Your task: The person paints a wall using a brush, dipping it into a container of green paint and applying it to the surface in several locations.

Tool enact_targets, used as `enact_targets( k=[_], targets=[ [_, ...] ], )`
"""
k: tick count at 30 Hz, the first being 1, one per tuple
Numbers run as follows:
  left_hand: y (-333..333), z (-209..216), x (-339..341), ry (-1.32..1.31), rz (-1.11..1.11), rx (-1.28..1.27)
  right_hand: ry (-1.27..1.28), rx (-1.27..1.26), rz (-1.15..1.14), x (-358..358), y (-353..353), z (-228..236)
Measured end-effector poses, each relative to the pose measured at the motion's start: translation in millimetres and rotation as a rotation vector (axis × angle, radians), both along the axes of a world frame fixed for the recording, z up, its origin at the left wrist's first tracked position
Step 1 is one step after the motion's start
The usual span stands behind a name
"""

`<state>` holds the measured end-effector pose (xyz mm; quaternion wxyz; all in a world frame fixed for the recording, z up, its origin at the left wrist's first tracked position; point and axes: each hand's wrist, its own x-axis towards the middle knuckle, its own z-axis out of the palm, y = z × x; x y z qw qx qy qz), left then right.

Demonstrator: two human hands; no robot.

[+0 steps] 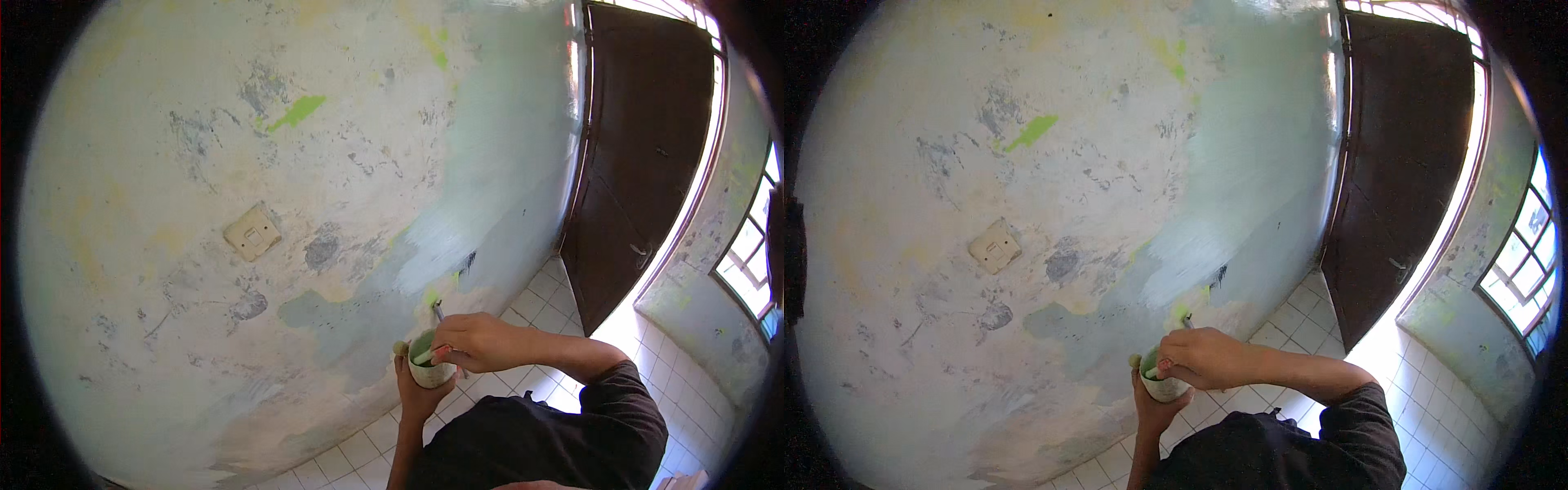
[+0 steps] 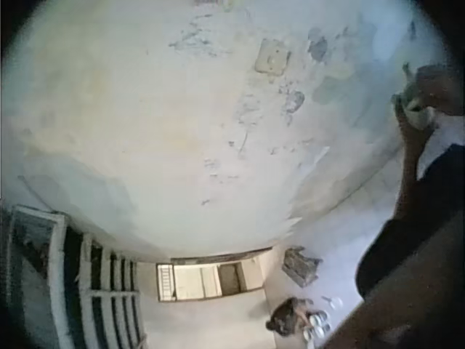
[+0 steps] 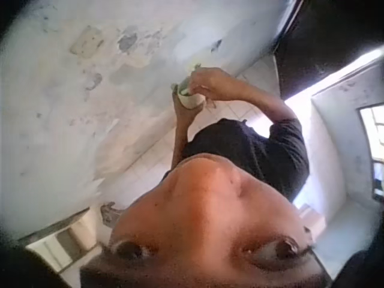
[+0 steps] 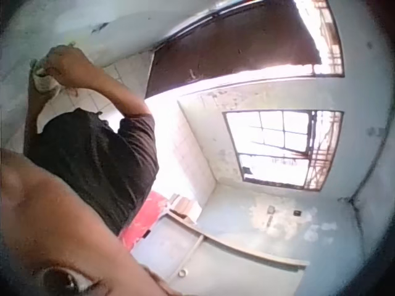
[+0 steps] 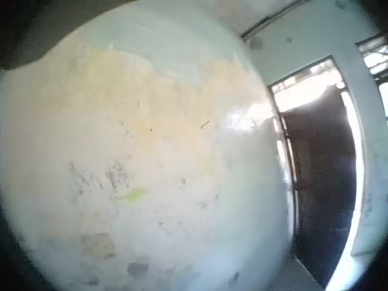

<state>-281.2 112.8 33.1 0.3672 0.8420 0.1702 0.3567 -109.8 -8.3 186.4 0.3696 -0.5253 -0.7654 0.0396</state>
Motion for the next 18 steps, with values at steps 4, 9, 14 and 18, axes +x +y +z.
enact_targets(
  k=[4, 9, 14, 18],
  targets=[
    [-4, -13, -5, -0.164, -0.128, -0.321, 0.012, 0.032, -0.031, -9, -5, -3],
    [-6, -21, -14, -0.154, -0.154, -0.434, 0.037, -0.007, -0.080, -21, -10, -10],
    [-9, -16, -14, -0.096, -0.122, -0.240, 0.079, -0.038, -0.063, -24, -14, -6],
    [-12, -10, -8, 0.002, -0.087, -0.070, 0.088, 0.023, -0.074, -17, -14, -20]
  ],
)
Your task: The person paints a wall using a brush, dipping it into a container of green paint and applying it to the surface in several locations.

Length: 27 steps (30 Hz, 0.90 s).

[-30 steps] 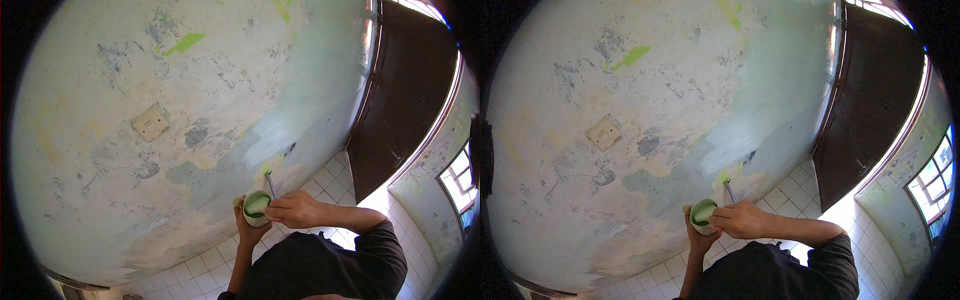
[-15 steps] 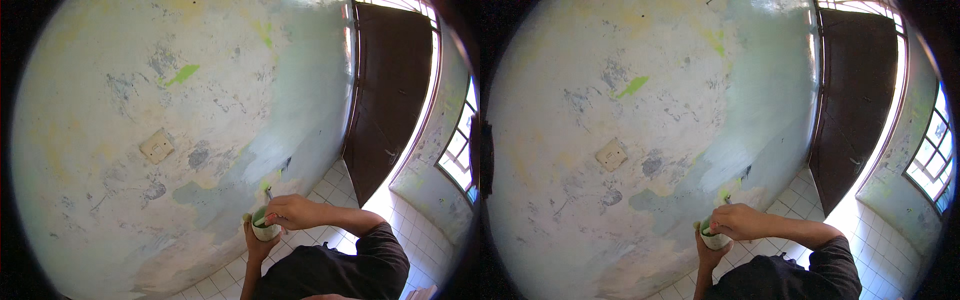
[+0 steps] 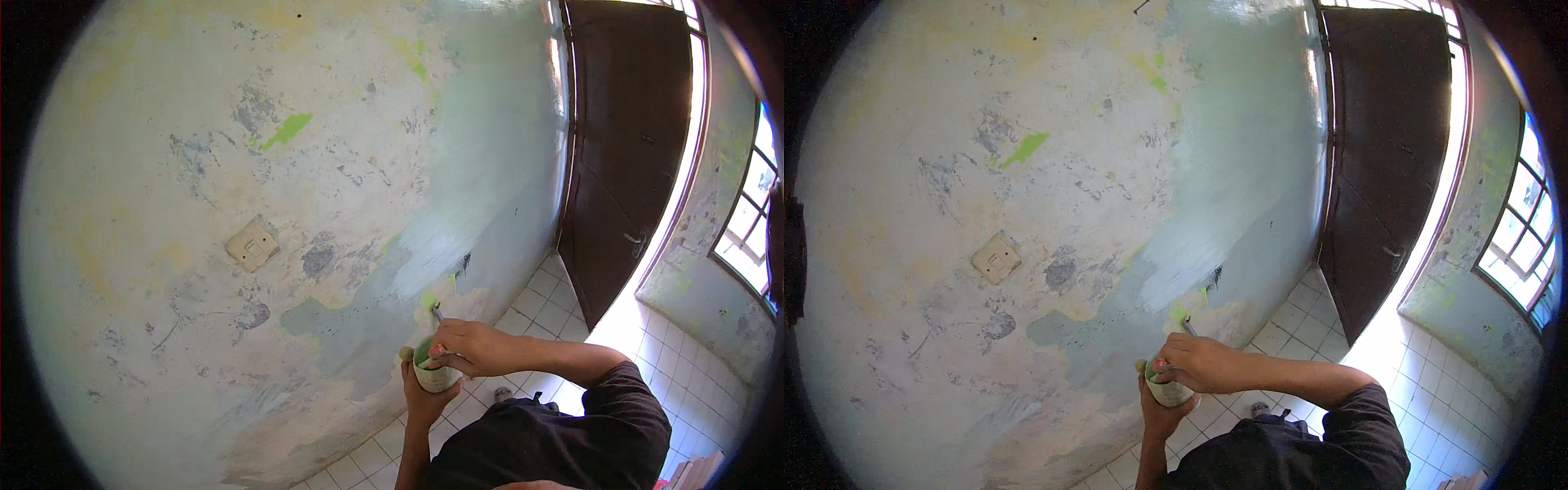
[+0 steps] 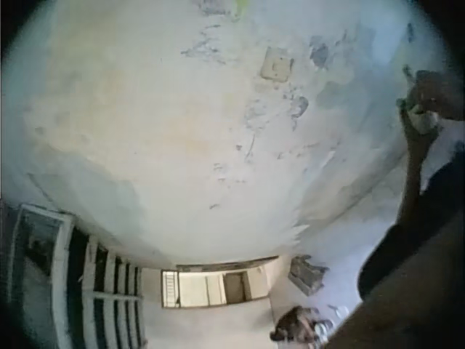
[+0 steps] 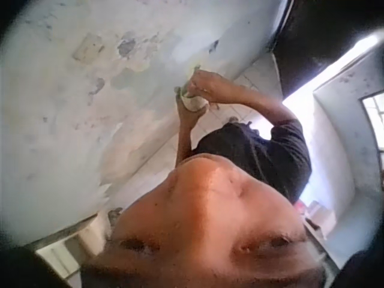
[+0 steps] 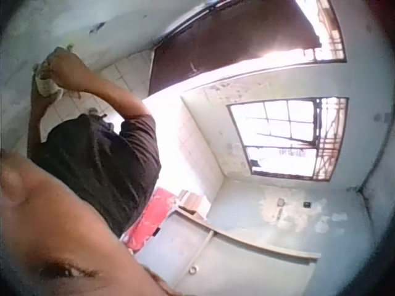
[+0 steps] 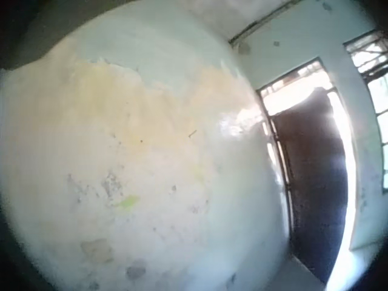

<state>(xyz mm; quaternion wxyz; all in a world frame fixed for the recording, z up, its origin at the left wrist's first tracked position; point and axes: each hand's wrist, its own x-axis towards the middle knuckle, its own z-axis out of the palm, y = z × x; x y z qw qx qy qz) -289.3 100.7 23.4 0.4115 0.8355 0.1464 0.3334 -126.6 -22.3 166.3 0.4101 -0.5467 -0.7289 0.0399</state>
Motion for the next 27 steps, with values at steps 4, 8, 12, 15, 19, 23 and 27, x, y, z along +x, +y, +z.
enact_targets(
  k=[4, 8, 12, 15, 19, 23, 27],
  targets=[
    [-5, -3, 18, -0.091, -0.013, -0.190, 0.021, 0.000, 0.011, 20, -1, -2],
    [-5, -4, 44, -0.093, -0.026, -0.290, 0.128, -0.079, -0.226, 45, -4, 7],
    [-24, 39, 93, -0.023, 0.065, -0.102, 0.328, -0.029, -0.427, 103, 1, -11],
    [-31, 35, 139, -0.088, 0.020, -0.260, 0.394, 0.019, -0.373, 145, -5, 0],
    [-34, 38, 199, 0.030, 0.059, -0.041, 0.367, 0.024, -0.392, 204, -17, 17],
    [-35, 32, 258, -0.035, -0.014, -0.211, 0.561, -0.045, -0.514, 271, -12, 31],
    [-40, 49, 300, -0.124, 0.025, -0.226, 0.850, -0.103, -0.496, 329, 1, 23]
  ],
)
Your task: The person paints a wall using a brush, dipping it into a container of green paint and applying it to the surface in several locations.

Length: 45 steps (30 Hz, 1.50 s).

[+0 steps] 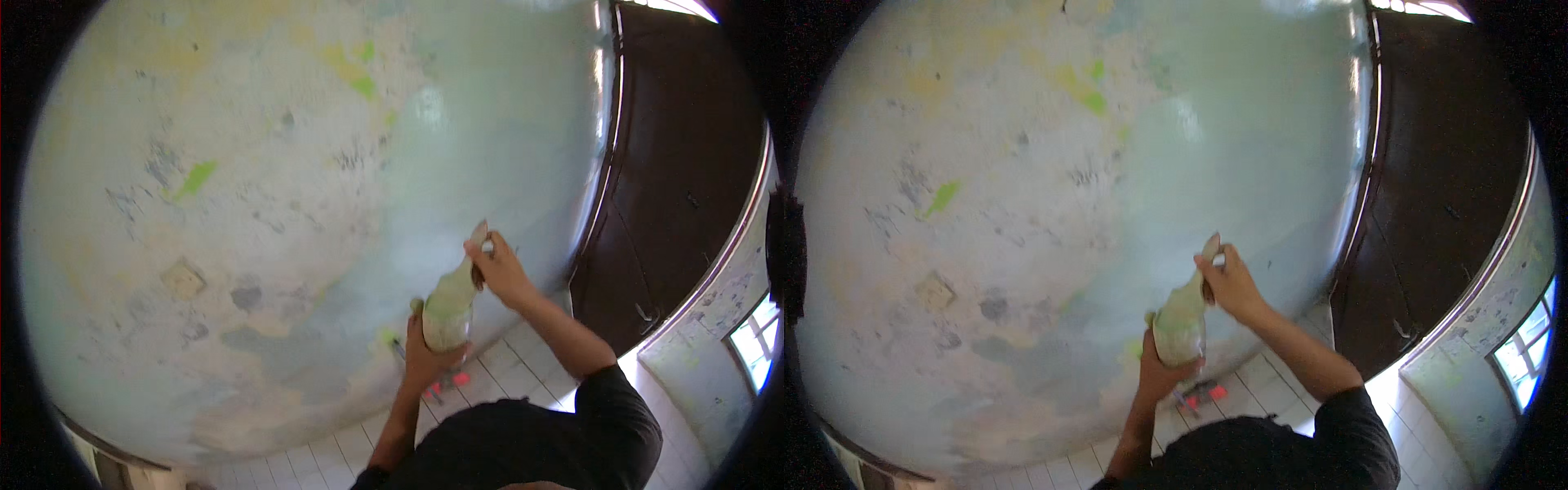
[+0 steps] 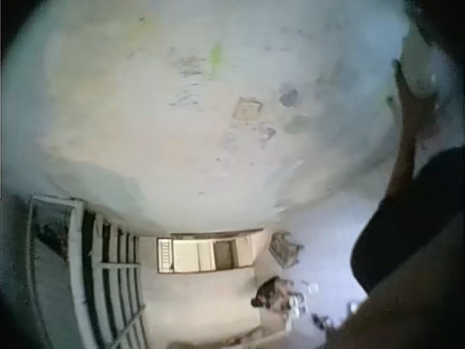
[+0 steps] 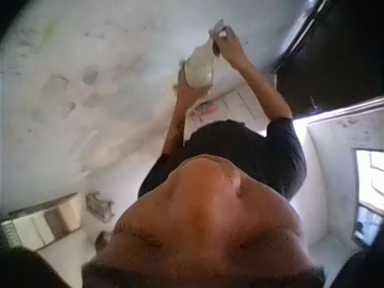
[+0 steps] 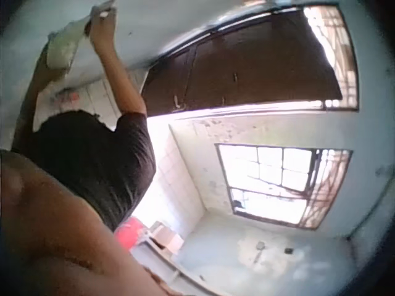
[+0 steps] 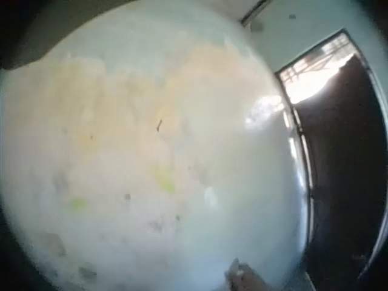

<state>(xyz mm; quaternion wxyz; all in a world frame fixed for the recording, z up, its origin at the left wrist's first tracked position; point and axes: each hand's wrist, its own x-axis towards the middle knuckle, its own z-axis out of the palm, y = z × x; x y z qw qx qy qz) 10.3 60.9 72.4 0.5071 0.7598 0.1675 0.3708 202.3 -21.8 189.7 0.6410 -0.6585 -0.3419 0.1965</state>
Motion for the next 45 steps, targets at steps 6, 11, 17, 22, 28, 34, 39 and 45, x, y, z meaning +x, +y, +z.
enact_targets(
  k=[6, 11, 17, 22, 28, 34, 39, 45],
  targets=[
    [-1, 27, 30, -0.010, 0.012, -0.032, 0.260, 0.044, 0.183, 47, 2, 4],
    [-3, 28, 37, 0.036, -0.010, -0.036, 0.367, 0.079, 0.326, 66, 0, -8],
    [2, 26, 33, 0.056, 0.003, -0.067, 0.417, 0.156, 0.215, 60, 4, -11],
    [13, 29, 27, 0.065, -0.015, -0.076, 0.543, 0.201, 0.261, 75, 23, -38],
    [27, 40, 16, 0.067, -0.037, -0.103, 0.825, 0.327, 0.344, 49, 31, -27],
    [45, 32, 2, 0.035, -0.038, -0.104, 0.487, 0.645, 0.242, 50, 31, 57],
    [54, 53, -8, 0.002, -0.079, -0.088, -0.170, 0.968, 0.000, 88, 22, 246],
    [70, 69, -10, -0.010, -0.112, -0.135, -1.362, 1.178, -0.463, 149, 59, 475]
  ],
)
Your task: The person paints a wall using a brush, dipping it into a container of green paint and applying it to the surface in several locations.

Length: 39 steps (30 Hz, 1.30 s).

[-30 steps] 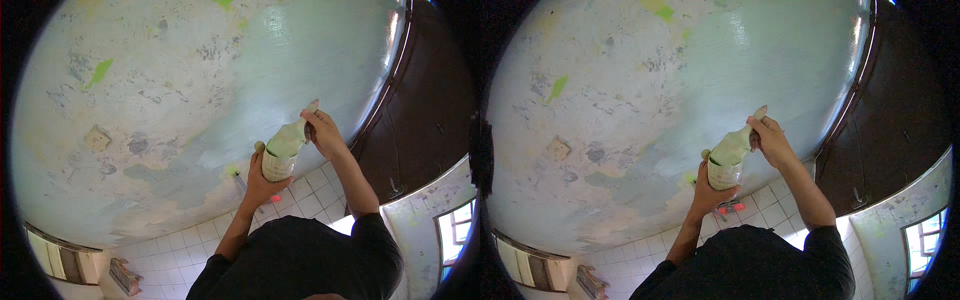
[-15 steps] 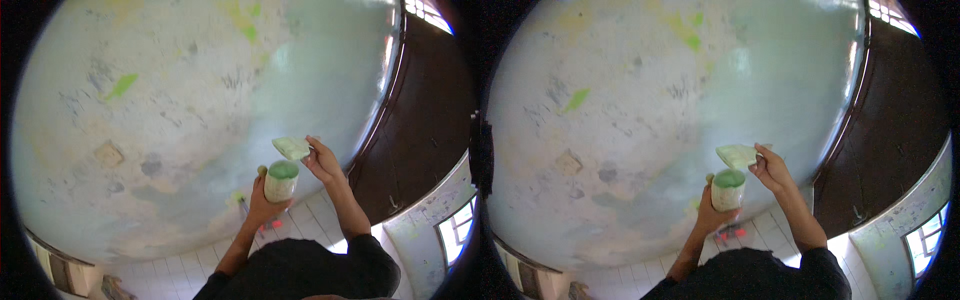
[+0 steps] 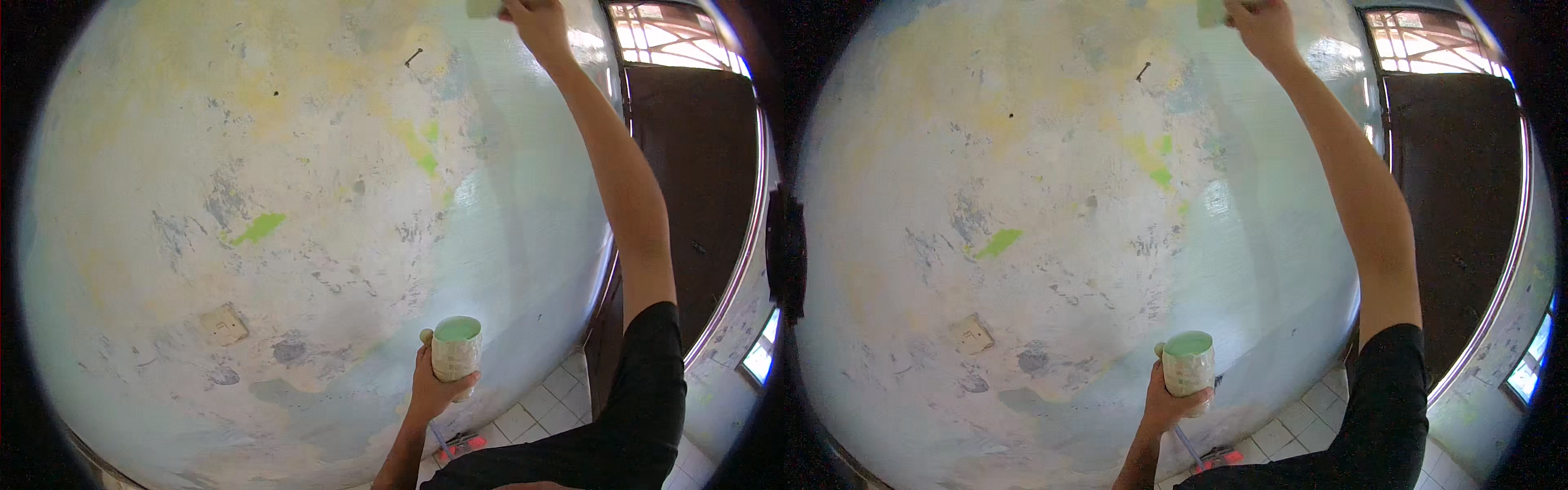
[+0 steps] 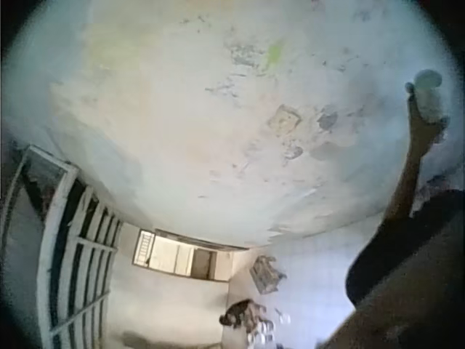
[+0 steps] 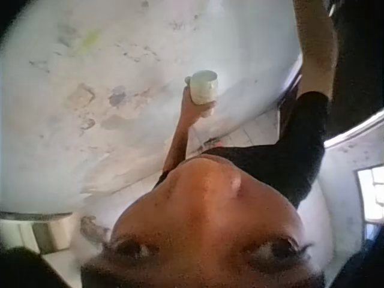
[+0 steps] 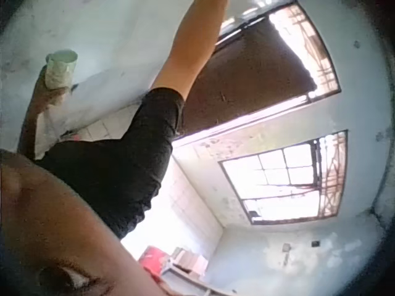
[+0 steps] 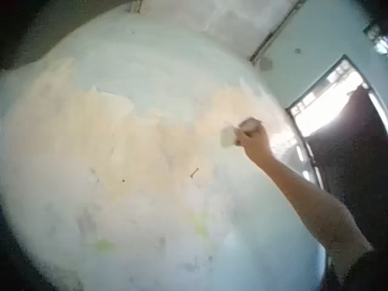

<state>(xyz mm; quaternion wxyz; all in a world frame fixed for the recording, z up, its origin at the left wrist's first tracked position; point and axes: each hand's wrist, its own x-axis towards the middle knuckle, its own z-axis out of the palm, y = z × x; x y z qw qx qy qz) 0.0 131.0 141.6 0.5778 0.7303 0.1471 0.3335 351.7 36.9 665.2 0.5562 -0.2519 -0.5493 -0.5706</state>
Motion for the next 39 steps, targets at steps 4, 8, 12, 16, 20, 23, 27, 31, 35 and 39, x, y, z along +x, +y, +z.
enact_targets(
  k=[4, 8, 12, 16, 20, 23, 27, 31, 35, 39],
  targets=[
    [16, -4, -18, -0.040, 0.071, -0.015, 0.237, -0.045, -0.114, -49, 61, 50],
    [9, 7, -33, -0.087, 0.069, -0.135, 0.305, 0.040, -0.444, -50, 91, 83],
    [10, 1, -31, -0.067, 0.026, 0.011, 0.303, 0.101, -0.465, -37, 120, 107],
    [17, 1, -36, -0.049, 0.053, 0.036, -0.043, 0.147, -0.206, -160, 193, 106],
    [29, -3, -45, -0.062, 0.097, -0.013, 0.126, -0.173, -0.303, -323, 232, 75],
    [21, 8, -42, -0.018, 0.114, 0.005, 0.136, -0.042, -0.198, -282, 208, 97],
    [17, 4, -34, -0.003, 0.086, 0.044, 0.144, 0.293, -0.172, -147, 164, 138],
    [17, 2, -36, -0.015, 0.059, 0.017, 0.293, 0.378, -0.262, -9, 90, 121],
    [15, 5, -41, -0.033, 0.064, -0.044, 0.425, 0.144, -0.344, 25, 75, 100],
    [23, -6, -41, -0.037, 0.100, -0.022, 0.264, 0.208, -0.398, -22, 136, 109]
  ],
)
